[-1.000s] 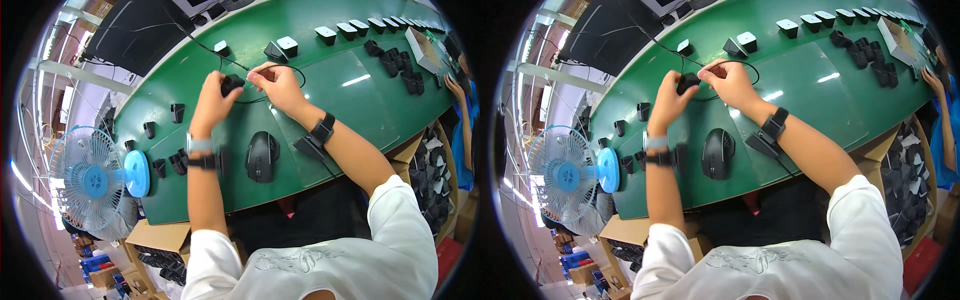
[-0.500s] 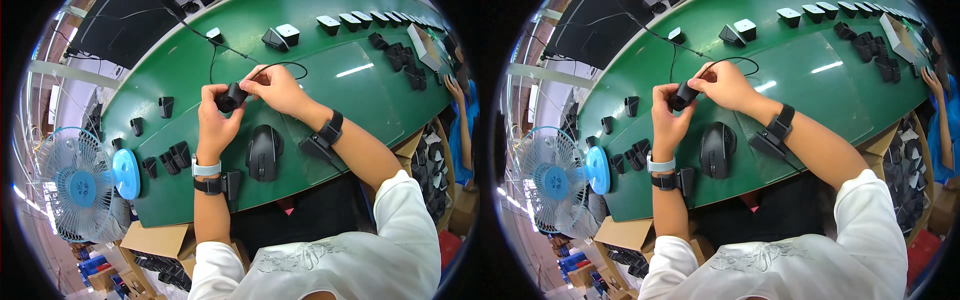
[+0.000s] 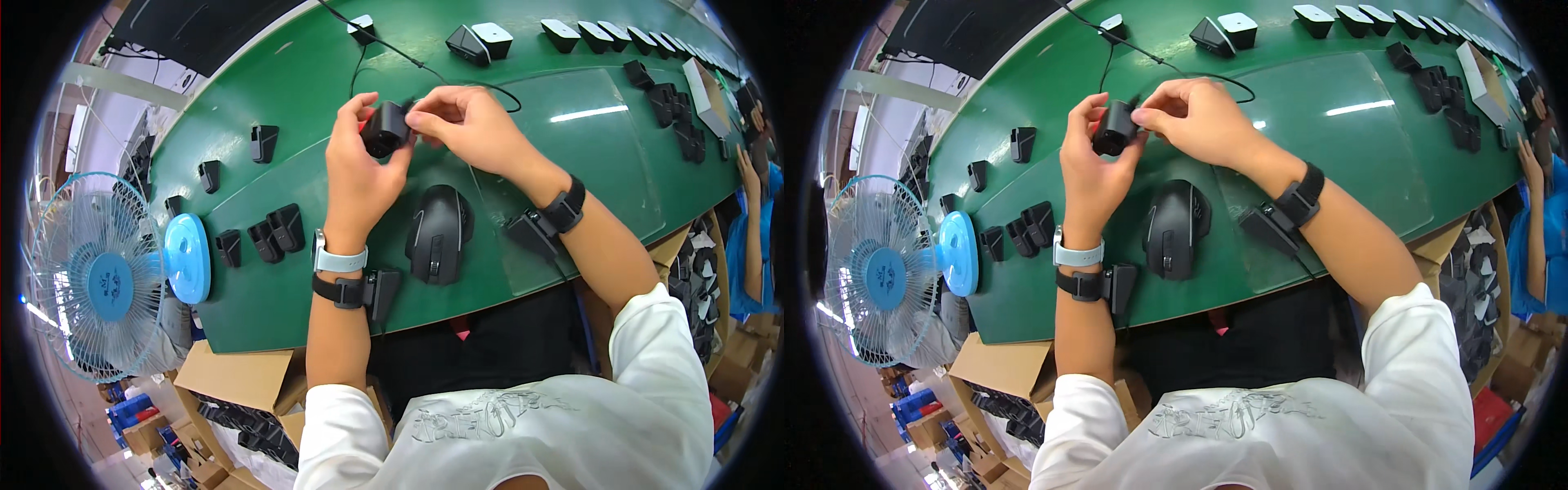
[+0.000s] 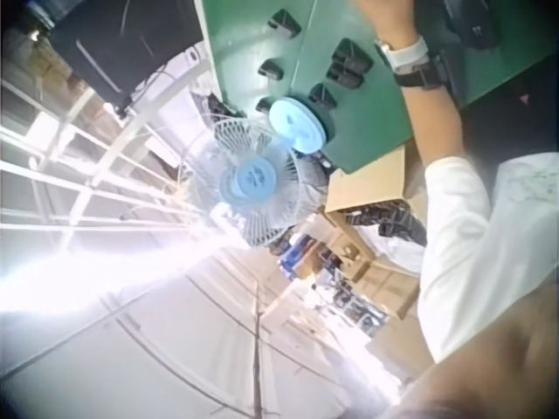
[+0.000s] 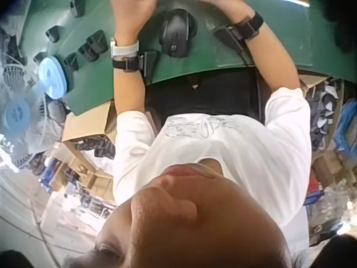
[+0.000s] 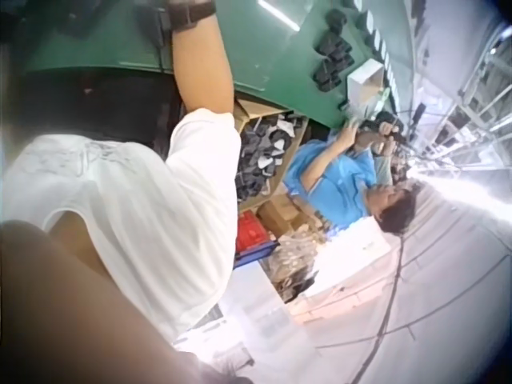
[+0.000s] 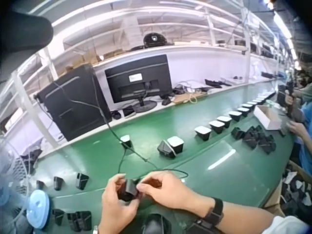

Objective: Assembling and testing computer mice components at a factory assembly line station.

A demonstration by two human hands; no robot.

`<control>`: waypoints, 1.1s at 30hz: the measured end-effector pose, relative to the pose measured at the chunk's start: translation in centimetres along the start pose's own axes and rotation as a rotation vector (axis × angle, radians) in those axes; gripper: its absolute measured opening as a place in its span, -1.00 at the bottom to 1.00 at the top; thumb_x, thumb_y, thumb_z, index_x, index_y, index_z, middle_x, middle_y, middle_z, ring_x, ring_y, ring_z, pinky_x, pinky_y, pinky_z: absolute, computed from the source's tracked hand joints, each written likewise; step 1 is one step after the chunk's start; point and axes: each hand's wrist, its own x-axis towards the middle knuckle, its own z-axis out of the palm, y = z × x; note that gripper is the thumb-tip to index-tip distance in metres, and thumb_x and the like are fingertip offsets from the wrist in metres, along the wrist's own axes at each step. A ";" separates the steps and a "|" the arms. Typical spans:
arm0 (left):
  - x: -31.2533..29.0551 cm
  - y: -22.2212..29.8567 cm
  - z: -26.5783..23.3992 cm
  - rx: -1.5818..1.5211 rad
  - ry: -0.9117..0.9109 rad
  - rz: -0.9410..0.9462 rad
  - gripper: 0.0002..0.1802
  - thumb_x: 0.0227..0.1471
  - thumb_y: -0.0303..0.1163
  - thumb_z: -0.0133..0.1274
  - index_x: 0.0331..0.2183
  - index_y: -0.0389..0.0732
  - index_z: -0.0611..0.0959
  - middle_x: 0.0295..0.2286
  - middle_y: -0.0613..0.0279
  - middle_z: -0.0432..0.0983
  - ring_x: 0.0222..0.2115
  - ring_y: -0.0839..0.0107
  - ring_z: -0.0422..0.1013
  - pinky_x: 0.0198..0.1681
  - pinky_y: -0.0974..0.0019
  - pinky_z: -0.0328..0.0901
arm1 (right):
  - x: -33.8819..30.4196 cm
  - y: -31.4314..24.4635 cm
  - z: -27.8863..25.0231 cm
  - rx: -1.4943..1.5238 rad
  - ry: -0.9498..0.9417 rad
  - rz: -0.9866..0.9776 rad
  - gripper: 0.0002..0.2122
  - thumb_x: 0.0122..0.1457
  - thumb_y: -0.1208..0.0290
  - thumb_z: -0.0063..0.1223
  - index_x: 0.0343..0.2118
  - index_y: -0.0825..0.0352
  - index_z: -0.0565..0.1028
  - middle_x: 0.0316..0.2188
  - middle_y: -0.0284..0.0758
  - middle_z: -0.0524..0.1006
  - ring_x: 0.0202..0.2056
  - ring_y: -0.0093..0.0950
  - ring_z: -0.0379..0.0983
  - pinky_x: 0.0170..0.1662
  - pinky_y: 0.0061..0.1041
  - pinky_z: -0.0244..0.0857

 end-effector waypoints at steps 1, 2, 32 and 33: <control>0.0 -0.1 -0.4 0.014 0.006 -0.072 -0.52 -0.09 -0.55 0.32 -0.14 -0.32 0.45 -0.23 0.07 0.56 -0.36 0.33 0.54 -0.22 0.37 0.43 | -0.2 -0.6 -0.5 0.005 -0.012 -0.004 -0.87 0.13 0.49 0.24 -0.30 0.42 0.58 -0.40 -0.28 0.65 -0.39 -0.51 0.57 -0.30 -0.52 0.43; 0.1 -0.3 -0.3 0.018 0.011 -0.075 -0.52 -0.09 -0.55 0.32 -0.14 -0.32 0.45 -0.23 0.07 0.56 -0.36 0.33 0.54 -0.22 0.37 0.43 | -0.8 -1.2 -1.6 -0.200 -0.215 -0.108 -0.79 0.03 0.59 0.12 -0.22 0.38 0.57 -0.31 -0.28 0.64 -0.26 -0.44 0.54 -0.17 -0.46 0.41; -0.6 -0.4 -1.1 -1.060 -0.069 -0.474 -0.22 -0.08 -0.53 0.36 0.14 -0.37 0.35 0.02 0.01 0.45 0.04 0.17 0.43 0.17 0.13 0.31 | -0.7 -0.6 -1.4 0.046 -0.040 -0.383 -0.27 -0.06 0.33 0.50 0.17 0.29 0.32 0.00 -0.25 0.48 -0.04 -0.39 0.48 0.09 -0.34 0.41; -0.5 -0.4 -1.1 -1.057 -0.085 -0.472 -0.22 -0.08 -0.53 0.36 0.14 -0.37 0.35 0.02 0.01 0.45 0.04 0.17 0.43 0.17 0.13 0.31 | -0.8 -0.7 -1.4 0.051 -0.026 -0.385 -0.27 -0.06 0.33 0.50 0.17 0.29 0.32 0.00 -0.25 0.48 -0.04 -0.39 0.48 0.09 -0.34 0.41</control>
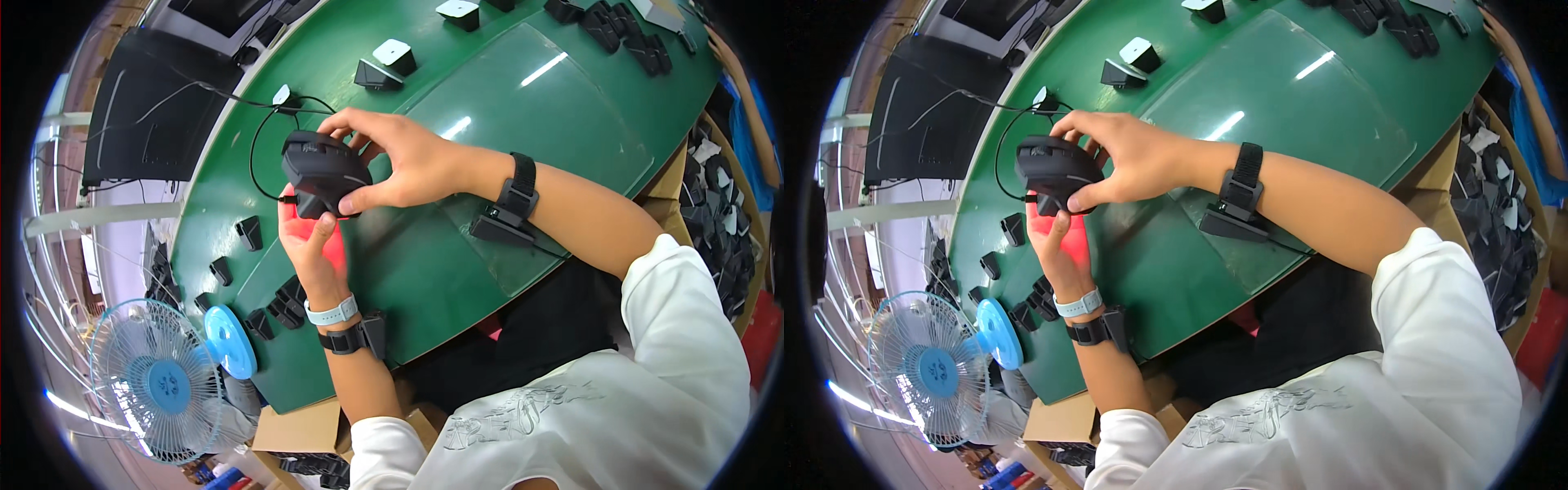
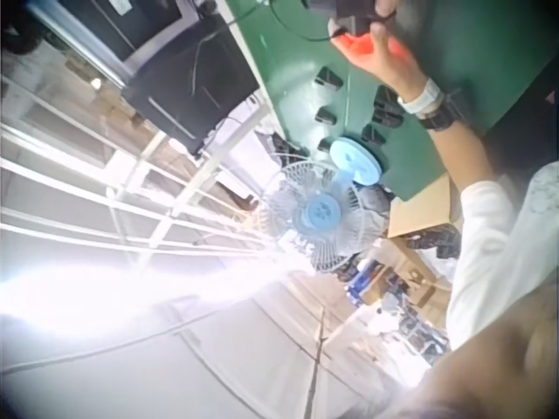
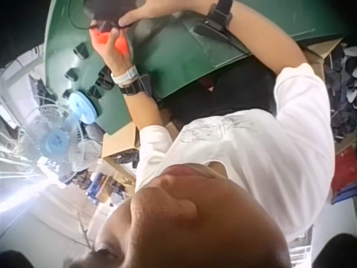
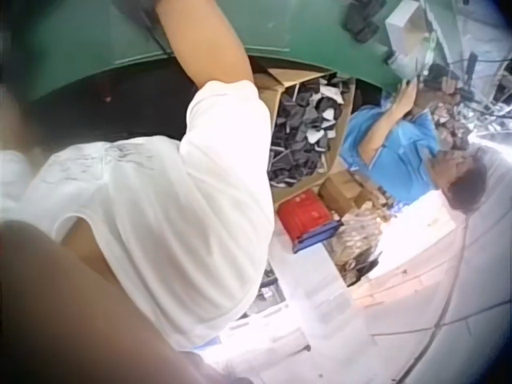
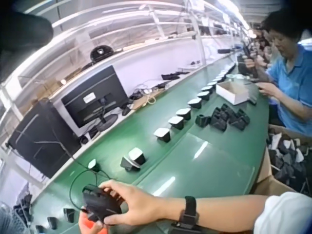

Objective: Assembling and testing computer mice components at a factory assembly line station.

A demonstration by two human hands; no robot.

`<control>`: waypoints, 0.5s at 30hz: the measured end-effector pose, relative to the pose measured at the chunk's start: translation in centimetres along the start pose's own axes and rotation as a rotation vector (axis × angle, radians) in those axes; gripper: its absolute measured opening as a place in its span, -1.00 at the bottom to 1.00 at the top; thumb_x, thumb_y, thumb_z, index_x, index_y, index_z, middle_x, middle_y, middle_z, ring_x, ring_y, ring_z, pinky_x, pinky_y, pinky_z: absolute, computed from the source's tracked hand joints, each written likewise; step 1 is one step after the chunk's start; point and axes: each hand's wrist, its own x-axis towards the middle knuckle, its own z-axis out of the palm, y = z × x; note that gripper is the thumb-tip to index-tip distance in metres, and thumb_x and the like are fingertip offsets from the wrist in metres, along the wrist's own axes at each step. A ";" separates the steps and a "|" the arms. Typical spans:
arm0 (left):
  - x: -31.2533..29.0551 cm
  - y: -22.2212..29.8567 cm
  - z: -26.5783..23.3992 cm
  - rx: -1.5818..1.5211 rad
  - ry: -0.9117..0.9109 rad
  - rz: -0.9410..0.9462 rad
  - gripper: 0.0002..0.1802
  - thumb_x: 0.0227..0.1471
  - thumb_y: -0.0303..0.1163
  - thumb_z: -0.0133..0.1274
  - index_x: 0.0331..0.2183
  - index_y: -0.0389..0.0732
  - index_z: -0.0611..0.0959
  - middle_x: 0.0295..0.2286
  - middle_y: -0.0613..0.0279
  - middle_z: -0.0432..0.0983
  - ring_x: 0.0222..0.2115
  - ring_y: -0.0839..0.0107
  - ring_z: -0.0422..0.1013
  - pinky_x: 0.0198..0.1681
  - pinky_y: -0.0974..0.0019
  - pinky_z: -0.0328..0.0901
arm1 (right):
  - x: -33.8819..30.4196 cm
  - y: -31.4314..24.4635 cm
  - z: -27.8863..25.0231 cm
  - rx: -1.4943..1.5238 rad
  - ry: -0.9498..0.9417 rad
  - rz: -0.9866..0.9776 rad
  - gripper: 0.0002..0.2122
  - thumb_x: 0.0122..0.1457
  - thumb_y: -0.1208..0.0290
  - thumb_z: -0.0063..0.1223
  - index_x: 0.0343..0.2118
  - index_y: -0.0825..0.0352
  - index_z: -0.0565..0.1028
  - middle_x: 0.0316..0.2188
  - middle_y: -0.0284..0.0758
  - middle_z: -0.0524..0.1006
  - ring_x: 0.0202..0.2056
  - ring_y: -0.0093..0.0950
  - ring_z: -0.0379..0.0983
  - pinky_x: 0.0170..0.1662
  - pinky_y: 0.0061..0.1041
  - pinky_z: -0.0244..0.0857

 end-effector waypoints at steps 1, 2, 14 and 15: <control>0.1 0.0 0.0 -0.011 -0.012 -0.003 -0.20 -0.09 -0.52 0.37 0.15 -0.37 0.34 0.02 0.02 0.45 0.04 0.17 0.43 0.17 0.13 0.31 | -0.1 0.0 0.0 -0.028 0.010 -0.048 -0.29 -0.06 0.33 0.50 0.16 0.28 0.33 0.00 -0.25 0.49 -0.04 -0.36 0.48 0.09 -0.33 0.41; 0.1 0.0 0.0 -0.022 -0.019 -0.005 -0.19 -0.09 -0.51 0.38 0.15 -0.36 0.34 0.01 0.03 0.45 0.04 0.17 0.42 0.18 0.13 0.31 | -0.2 -0.1 0.1 -0.057 0.016 -0.095 -0.31 -0.06 0.34 0.49 0.14 0.27 0.34 0.00 -0.25 0.49 -0.04 -0.34 0.49 0.08 -0.32 0.42; 0.6 -0.3 -0.9 -0.189 0.007 -0.035 -0.37 0.13 -0.45 0.06 0.19 -0.40 0.30 0.15 -0.09 0.32 0.19 0.04 0.29 0.30 -0.05 0.17 | 0.1 0.0 0.4 -0.076 0.022 -0.171 -0.36 -0.15 0.42 0.43 0.08 0.24 0.43 -0.07 -0.30 0.51 -0.07 -0.37 0.47 -0.01 -0.36 0.40; 0.7 -0.2 -1.1 -0.333 0.044 -0.072 -0.34 0.08 -0.46 0.04 0.20 -0.40 0.29 0.16 -0.12 0.30 0.20 -0.01 0.26 0.31 -0.09 0.14 | 0.2 0.0 -0.2 -0.055 -0.033 -0.159 -0.39 -0.19 0.47 0.37 0.05 0.24 0.47 -0.09 -0.31 0.52 -0.09 -0.38 0.46 -0.01 -0.39 0.37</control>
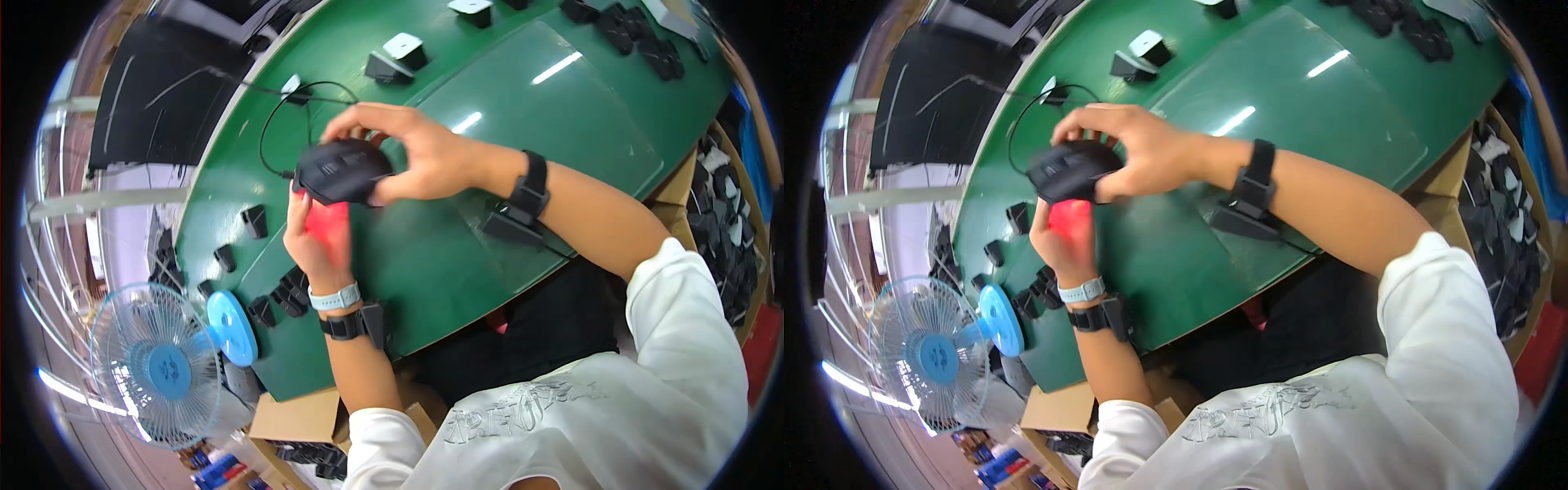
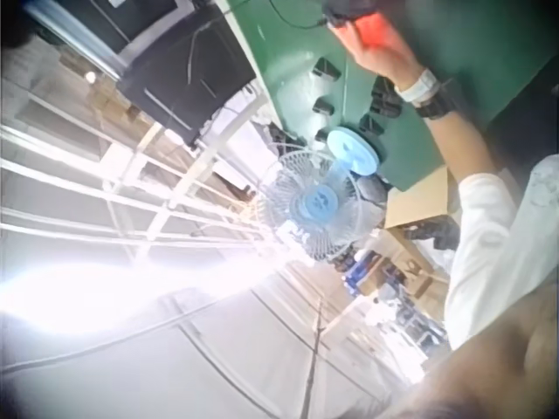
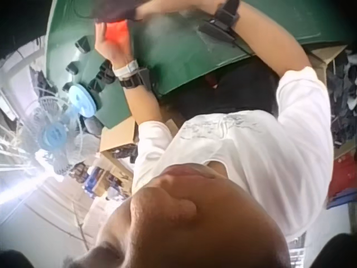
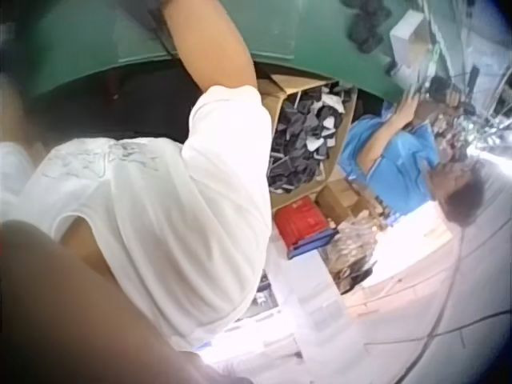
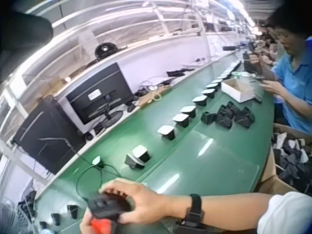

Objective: Assembling and testing computer mice components at a factory assembly line station.

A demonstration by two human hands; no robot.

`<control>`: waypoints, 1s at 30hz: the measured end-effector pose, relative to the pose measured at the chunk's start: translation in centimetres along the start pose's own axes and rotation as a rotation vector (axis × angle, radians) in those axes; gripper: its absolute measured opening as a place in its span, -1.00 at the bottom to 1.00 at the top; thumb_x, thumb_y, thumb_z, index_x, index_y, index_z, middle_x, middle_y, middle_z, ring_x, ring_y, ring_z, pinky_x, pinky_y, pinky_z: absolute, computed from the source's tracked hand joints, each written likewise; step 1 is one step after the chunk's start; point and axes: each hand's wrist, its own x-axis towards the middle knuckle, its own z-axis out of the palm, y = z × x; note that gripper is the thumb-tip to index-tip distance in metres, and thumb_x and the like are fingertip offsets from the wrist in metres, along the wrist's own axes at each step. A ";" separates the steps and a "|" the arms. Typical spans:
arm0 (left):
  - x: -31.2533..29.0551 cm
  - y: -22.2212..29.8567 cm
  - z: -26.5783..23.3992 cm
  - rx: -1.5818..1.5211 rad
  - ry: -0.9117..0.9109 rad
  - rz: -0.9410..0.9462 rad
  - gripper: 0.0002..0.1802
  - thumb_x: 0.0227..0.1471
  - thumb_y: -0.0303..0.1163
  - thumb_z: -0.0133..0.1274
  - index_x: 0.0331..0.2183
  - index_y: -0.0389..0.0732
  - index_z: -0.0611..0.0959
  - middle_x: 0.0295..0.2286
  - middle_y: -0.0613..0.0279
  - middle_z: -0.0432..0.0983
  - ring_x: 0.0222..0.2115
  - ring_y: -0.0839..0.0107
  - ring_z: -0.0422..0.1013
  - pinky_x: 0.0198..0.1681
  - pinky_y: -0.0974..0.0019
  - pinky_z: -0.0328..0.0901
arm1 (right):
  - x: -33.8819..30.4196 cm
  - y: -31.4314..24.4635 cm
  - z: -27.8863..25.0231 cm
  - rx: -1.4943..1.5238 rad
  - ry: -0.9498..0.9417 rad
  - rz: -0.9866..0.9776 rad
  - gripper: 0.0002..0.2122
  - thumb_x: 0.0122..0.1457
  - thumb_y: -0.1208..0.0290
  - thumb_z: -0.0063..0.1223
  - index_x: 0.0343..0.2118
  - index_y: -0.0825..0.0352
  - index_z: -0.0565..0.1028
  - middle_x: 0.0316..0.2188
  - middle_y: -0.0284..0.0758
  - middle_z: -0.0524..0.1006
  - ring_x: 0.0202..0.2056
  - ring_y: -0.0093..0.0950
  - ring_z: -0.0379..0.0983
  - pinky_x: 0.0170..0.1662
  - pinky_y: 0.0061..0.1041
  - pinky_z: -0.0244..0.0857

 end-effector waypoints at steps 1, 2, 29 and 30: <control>0.1 0.2 -0.2 -0.145 0.036 -0.030 -0.30 0.03 -0.47 0.03 0.20 -0.40 0.28 0.17 -0.16 0.28 0.22 -0.07 0.23 0.32 -0.12 0.11 | -0.1 0.0 -0.5 0.014 -0.104 -0.018 -0.44 -0.26 0.53 0.22 -0.02 0.26 0.54 -0.14 -0.28 0.52 -0.10 -0.31 0.48 -0.05 -0.38 0.39; 0.2 0.1 -0.3 -0.162 -0.002 -0.019 -0.29 -0.06 -0.45 0.03 0.17 -0.37 0.31 0.14 -0.22 0.30 0.18 -0.15 0.27 0.30 -0.19 0.13 | -0.5 0.4 -0.6 0.056 -0.280 -0.026 -0.45 -0.26 0.54 0.17 -0.04 0.24 0.56 -0.14 -0.29 0.52 -0.08 -0.29 0.46 -0.02 -0.38 0.36; -1.9 -1.2 3.5 1.541 -0.020 0.346 -0.53 -0.15 -0.37 0.34 -0.24 -0.32 0.45 -0.33 -0.14 0.44 -0.31 -0.14 0.44 -0.25 0.01 0.37 | -0.5 2.0 1.5 0.051 0.299 0.473 -0.81 0.38 0.34 0.02 -0.27 0.39 0.45 -0.50 -0.33 0.59 -0.47 -0.61 0.48 -0.39 -0.57 0.37; -2.4 -0.7 3.7 1.690 0.012 0.333 -0.54 -0.13 -0.30 0.33 -0.27 -0.36 0.50 -0.31 -0.13 0.44 -0.25 -0.16 0.42 -0.18 -0.03 0.36 | -0.5 2.2 1.1 0.048 0.295 0.483 -0.81 0.40 0.31 -0.01 -0.24 0.37 0.42 -0.52 -0.34 0.57 -0.50 -0.62 0.45 -0.40 -0.55 0.36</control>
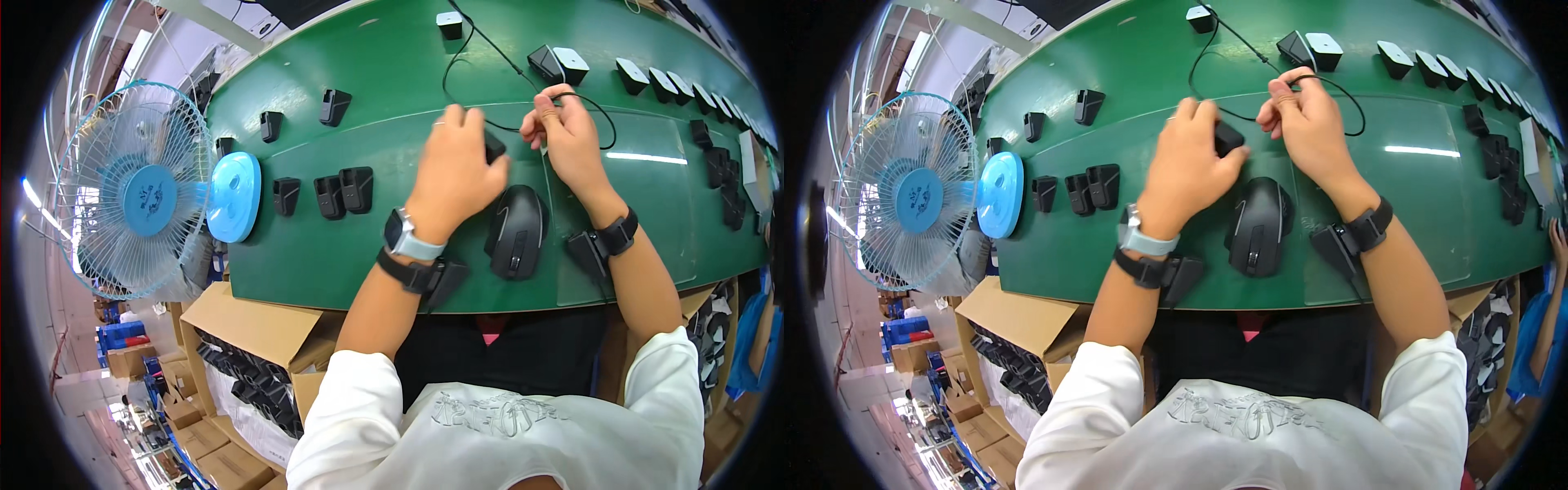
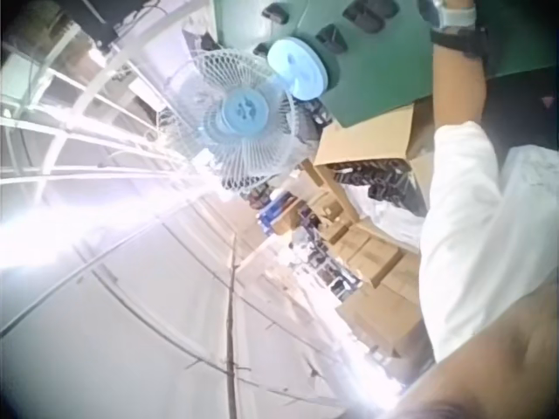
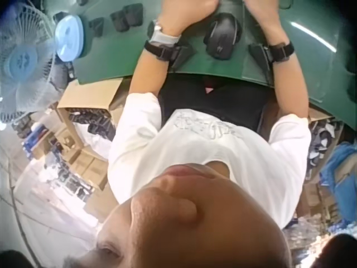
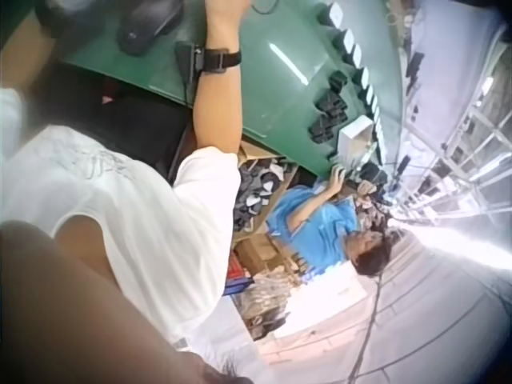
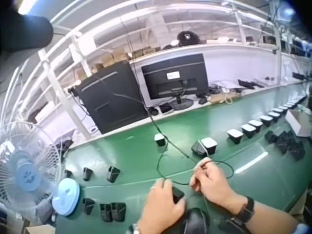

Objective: Assembling and testing computer mice components at a factory assembly line station.

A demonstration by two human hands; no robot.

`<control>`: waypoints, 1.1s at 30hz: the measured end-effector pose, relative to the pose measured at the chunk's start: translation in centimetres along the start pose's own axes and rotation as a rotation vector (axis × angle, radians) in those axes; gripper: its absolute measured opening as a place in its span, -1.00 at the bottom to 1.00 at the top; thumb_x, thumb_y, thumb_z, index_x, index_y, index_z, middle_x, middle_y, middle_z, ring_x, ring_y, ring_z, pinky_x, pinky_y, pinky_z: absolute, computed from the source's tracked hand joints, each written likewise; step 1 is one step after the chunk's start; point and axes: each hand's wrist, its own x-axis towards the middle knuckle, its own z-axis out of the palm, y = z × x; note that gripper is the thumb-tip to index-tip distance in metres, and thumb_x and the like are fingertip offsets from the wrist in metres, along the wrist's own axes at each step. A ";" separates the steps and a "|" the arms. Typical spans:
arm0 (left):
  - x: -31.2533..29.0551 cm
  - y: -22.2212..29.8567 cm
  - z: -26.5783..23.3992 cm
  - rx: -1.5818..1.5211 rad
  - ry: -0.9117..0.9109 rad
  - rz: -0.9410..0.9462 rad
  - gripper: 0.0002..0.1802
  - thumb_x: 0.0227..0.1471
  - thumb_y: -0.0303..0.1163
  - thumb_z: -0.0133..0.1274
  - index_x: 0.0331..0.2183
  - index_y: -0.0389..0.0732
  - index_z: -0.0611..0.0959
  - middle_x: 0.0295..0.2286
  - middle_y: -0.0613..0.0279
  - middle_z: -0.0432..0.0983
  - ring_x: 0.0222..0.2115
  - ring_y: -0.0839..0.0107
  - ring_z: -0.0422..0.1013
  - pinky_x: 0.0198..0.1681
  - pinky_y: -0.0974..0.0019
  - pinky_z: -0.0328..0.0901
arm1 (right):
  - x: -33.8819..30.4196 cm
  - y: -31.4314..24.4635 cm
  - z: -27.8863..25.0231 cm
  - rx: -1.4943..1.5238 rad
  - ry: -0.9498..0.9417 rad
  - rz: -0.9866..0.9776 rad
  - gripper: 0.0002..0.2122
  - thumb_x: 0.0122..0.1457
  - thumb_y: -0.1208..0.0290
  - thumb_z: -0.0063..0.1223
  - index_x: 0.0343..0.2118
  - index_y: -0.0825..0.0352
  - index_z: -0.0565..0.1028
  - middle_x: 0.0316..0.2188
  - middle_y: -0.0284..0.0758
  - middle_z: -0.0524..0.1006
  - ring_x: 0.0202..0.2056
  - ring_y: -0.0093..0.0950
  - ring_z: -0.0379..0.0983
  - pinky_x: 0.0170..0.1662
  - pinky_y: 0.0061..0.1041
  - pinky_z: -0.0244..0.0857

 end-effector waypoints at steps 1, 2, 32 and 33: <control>-0.2 -0.5 -0.8 0.194 -0.041 0.003 -0.54 -0.11 -0.20 0.31 -0.32 -0.38 0.55 -0.29 -0.17 0.47 -0.20 -0.19 0.41 -0.13 -0.05 0.36 | -0.1 0.0 -0.2 -0.008 0.010 -0.005 -0.81 0.40 0.31 -0.01 -0.24 0.37 0.42 -0.52 -0.34 0.57 -0.50 -0.62 0.45 -0.40 -0.55 0.36; -0.4 -1.3 -2.3 0.283 -0.171 -0.061 -0.52 -0.10 -0.15 0.30 -0.35 -0.40 0.58 -0.32 -0.20 0.51 -0.22 -0.18 0.43 -0.12 -0.06 0.37 | -0.3 -0.1 0.5 -0.034 -0.039 -0.052 -0.81 0.40 0.32 -0.01 -0.24 0.37 0.43 -0.53 -0.35 0.57 -0.50 -0.62 0.45 -0.40 -0.55 0.36; 3.7 -0.7 -1.5 -0.896 -0.100 -0.162 -0.57 -0.27 -0.62 0.38 -0.24 -0.33 0.61 -0.34 0.32 0.54 -0.34 0.55 0.44 -0.25 0.46 0.36 | 0.0 -3.1 -1.1 0.369 -0.192 -0.165 -0.87 0.23 0.47 0.24 -0.22 0.39 0.60 -0.33 -0.36 0.63 -0.22 -0.62 0.56 -0.14 -0.59 0.44; 3.2 -0.9 -1.1 -0.858 -0.140 -0.138 -0.57 -0.28 -0.63 0.37 -0.26 -0.33 0.61 -0.34 0.32 0.53 -0.34 0.55 0.44 -0.25 0.47 0.36 | -0.1 -3.0 -0.9 0.363 -0.185 -0.159 -0.87 0.23 0.47 0.24 -0.22 0.39 0.60 -0.33 -0.36 0.63 -0.22 -0.62 0.56 -0.14 -0.59 0.44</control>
